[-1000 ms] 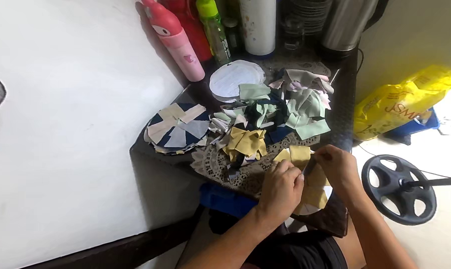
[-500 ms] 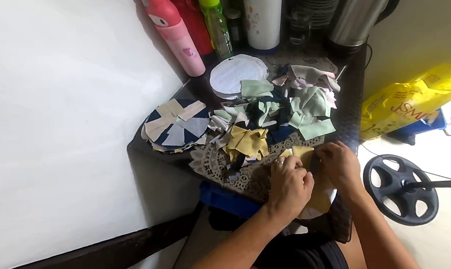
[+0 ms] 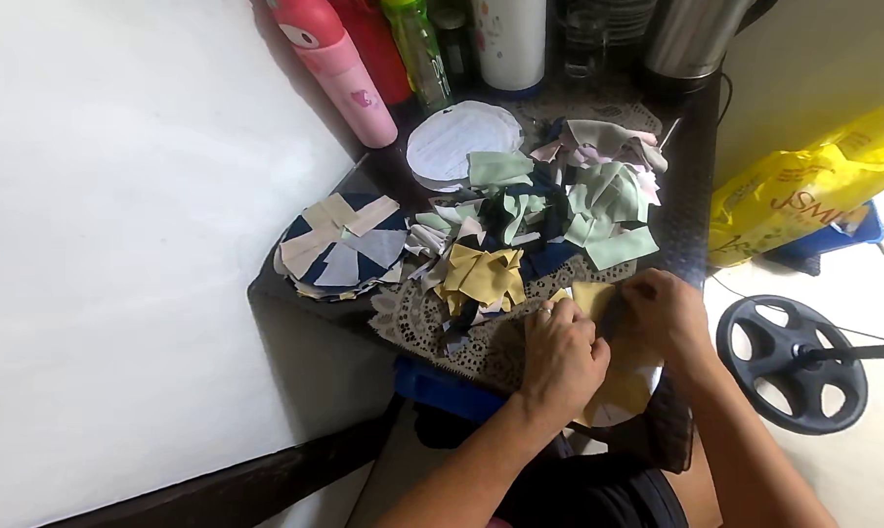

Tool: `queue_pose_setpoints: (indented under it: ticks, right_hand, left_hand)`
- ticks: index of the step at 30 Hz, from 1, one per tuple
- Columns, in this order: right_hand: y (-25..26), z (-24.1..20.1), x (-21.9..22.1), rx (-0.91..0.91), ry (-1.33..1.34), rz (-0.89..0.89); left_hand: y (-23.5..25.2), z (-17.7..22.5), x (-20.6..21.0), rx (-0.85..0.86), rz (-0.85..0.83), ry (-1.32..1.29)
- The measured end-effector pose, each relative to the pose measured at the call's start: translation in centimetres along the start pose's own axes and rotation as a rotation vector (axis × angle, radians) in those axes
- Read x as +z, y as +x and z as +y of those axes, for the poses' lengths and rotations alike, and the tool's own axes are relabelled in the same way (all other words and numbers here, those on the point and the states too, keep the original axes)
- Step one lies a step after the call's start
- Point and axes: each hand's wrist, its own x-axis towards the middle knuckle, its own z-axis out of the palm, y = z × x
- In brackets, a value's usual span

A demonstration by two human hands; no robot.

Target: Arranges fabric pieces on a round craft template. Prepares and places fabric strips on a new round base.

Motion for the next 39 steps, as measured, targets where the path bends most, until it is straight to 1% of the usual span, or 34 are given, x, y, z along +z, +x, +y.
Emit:
queue_pose_setpoints:
  ticks: [2, 4, 10, 12, 15, 17, 20, 23, 28, 31, 33, 34, 36, 39]
  right_hand:
    - [0.0, 0.5, -0.5, 0.023, 0.109, 0.028]
    - [-0.2, 0.8, -0.9, 0.032, 0.162, 0.059]
    - [-2.1, 2.0, 0.6, -0.163, -0.003, 0.173]
    - [-2.6, 2.3, 1.5, -0.244, -0.046, 0.240]
    - [-3.0, 2.2, 2.3, -0.301, -0.092, 0.300]
    - [-3.0, 2.2, 2.4, -0.299, -0.112, 0.291]
    - [-3.0, 2.4, 2.6, -0.292, -0.133, 0.277]
    - [-2.9, 2.6, 2.7, -0.288, -0.123, 0.281]
    - [-3.0, 2.5, 2.6, -0.268, -0.107, 0.268]
    - [-3.2, 2.7, 2.2, -0.242, -0.053, 0.268]
    - [-3.5, 3.2, 2.0, -0.262, -0.035, 0.326]
    - [-3.6, 3.4, 2.1, -0.279, -0.039, 0.353]
    - [-4.1, 3.5, 2.2, -0.316, -0.067, 0.383]
    - [-4.7, 3.3, 2.5, -0.361, -0.115, 0.375]
  left_hand:
    - [0.3, 0.0, -0.3, 0.012, 0.014, -0.005]
    - [0.8, -0.1, -0.5, 0.041, 0.020, -0.026]
    - [3.8, -0.3, -0.2, 0.055, -0.084, -0.055]
    - [4.8, -0.2, 0.0, 0.059, -0.099, -0.069]
    - [6.0, 0.0, 0.1, 0.049, -0.122, -0.056]
    - [6.6, 0.0, 0.2, 0.023, -0.149, -0.037]
    - [7.1, -0.2, 0.7, 0.029, -0.150, -0.019]
    - [7.4, -0.5, 0.9, 0.099, -0.151, -0.054]
    - [7.2, -1.2, 1.5, 0.195, -0.096, -0.059]
    - [7.2, -1.4, 0.6, 0.196, -0.173, -0.067]
    - [7.3, -1.3, -0.4, 0.141, -0.276, -0.093]
    - [7.2, -1.3, -0.8, 0.120, -0.301, -0.106]
    - [6.8, -1.4, -1.0, 0.113, -0.280, -0.121]
    - [5.9, -1.7, -0.7, 0.189, -0.189, -0.106]
